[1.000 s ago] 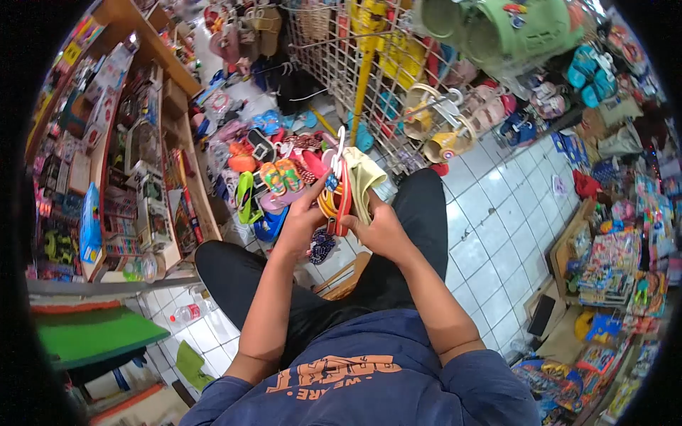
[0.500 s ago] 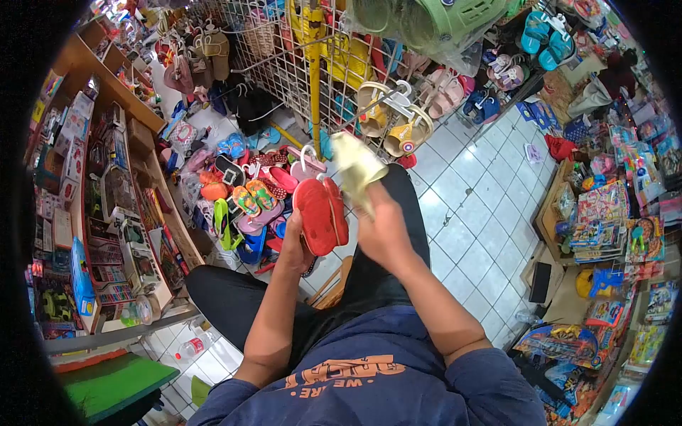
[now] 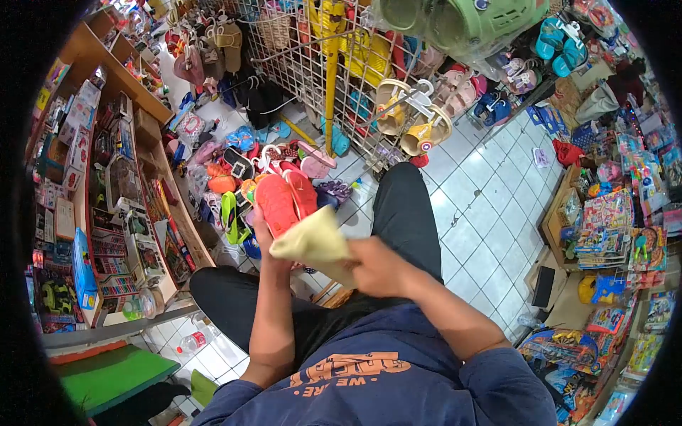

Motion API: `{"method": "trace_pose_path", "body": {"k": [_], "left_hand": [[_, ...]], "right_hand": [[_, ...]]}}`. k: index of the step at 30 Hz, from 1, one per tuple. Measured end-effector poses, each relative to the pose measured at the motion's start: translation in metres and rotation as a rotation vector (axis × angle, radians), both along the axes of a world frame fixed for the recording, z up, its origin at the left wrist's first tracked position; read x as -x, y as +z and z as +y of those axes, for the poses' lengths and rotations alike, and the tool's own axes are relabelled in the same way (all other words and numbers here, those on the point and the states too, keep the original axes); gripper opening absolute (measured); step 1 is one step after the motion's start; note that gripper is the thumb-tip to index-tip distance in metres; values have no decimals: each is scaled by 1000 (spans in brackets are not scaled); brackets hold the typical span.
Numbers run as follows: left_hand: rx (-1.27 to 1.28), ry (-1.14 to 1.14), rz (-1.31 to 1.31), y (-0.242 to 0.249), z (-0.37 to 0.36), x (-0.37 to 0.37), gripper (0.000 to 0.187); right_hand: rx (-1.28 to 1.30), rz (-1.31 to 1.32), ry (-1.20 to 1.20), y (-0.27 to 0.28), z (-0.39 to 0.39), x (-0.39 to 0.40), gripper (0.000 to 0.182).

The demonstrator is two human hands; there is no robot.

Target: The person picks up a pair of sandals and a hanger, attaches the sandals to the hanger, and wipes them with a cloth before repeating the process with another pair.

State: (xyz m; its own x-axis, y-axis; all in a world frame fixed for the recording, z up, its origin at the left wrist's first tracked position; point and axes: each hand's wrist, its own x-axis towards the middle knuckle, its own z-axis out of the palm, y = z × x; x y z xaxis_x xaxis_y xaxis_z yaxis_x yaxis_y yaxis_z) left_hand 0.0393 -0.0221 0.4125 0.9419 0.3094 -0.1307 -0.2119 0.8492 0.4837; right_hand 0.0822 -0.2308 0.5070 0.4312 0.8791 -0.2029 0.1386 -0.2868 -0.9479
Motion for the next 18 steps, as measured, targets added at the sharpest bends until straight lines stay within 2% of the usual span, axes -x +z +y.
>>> {"method": "trace_pose_path", "body": {"k": [1,2,3,4,6,7,8,9,10,11,12,13,14,16,17,18], "left_hand": [[-102,-111,-73,2,9,5,70],[-196,-52,-88,8,8,4,70],[-185,-76,-54,8,6,6,70],[-175,-101,-22,7,4,8,70],[-317,-171,-76,12,-8,9,71],[-192,-198,-9,-4,-12,8,69],[-64,-226,61,-24,-15,9,68],[4,-158,-122,-29,-21,12,62],[1,-158,-119,-60,-21,14,62],[145,-65,-130,-107,-20,14,61],[288,30,-140,-133,-18,14,60],[461,-34,-466,-73,-8,10,63],[476,-120,-165,-17,5,9,73],[208,-63,5,-5,8,16,83],[258,-55,-147,-6,16,15,86],[258,-56,-147,-5,20,17,86]], "right_hand": [[-156,-144,-167,-3,0,-1,52],[-313,-283,-332,-5,-1,-2,45],[-305,-389,-348,1,0,-10,42],[-311,-623,-384,17,11,-13,46],[-233,-876,-270,8,34,-23,60],[-144,-893,-146,6,47,-18,67],[-54,-904,-22,2,60,-10,74],[-76,-917,-62,-16,68,-2,81],[-79,-915,-63,-22,70,5,81],[-72,-889,17,-26,71,10,81],[-66,-862,99,-29,71,16,81],[-134,-814,123,-34,69,24,81],[-137,-811,123,-34,65,29,81],[-150,-633,315,-28,53,33,81],[-217,-553,284,-20,47,32,70],[-142,-298,249,-23,37,26,57]]}}
